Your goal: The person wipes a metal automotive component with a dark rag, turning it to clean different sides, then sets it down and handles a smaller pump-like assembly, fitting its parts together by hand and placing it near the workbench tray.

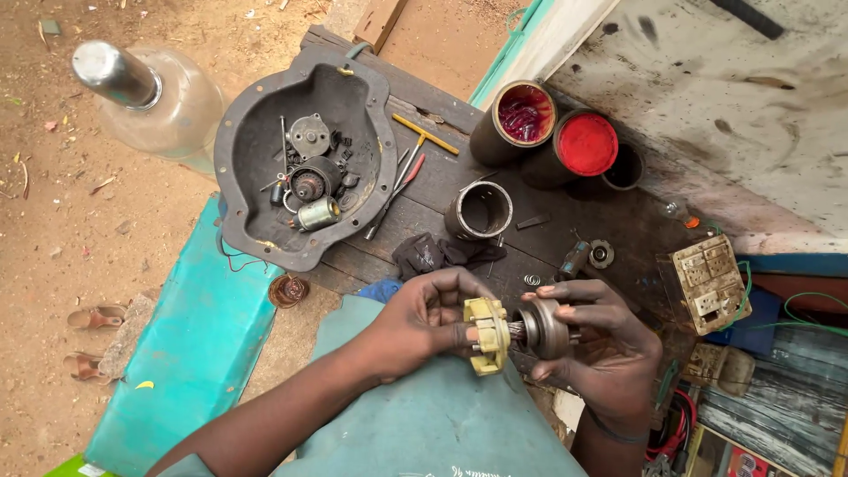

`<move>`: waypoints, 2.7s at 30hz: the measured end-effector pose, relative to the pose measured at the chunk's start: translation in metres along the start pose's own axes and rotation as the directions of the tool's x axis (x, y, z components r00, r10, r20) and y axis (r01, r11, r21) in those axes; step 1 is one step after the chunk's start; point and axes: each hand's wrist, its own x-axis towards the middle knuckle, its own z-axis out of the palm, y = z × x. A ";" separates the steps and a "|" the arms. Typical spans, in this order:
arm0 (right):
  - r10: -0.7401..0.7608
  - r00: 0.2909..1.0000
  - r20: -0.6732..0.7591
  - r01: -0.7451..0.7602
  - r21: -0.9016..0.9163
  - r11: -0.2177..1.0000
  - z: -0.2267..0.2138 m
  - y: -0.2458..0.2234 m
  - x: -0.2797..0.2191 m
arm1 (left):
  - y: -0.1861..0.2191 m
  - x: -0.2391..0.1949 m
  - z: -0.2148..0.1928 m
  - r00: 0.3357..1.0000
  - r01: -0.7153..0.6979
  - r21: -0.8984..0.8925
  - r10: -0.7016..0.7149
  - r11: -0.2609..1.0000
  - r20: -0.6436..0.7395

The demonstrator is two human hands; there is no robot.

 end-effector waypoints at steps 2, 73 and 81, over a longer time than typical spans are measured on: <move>0.050 0.998 -0.043 -0.051 -0.025 0.998 -0.001 0.000 -0.001 | -0.002 0.001 -0.001 0.981 -0.193 0.174 0.188 0.966 0.045; 0.029 0.997 0.072 -0.002 -0.346 0.938 0.094 0.039 0.023 | -0.030 -0.035 -0.027 0.880 -0.345 -0.281 0.204 0.896 -0.429; 0.122 0.978 0.170 -0.081 -0.228 0.970 0.106 0.055 0.023 | -0.054 -0.044 -0.054 0.838 -0.341 -0.308 0.139 0.888 -0.528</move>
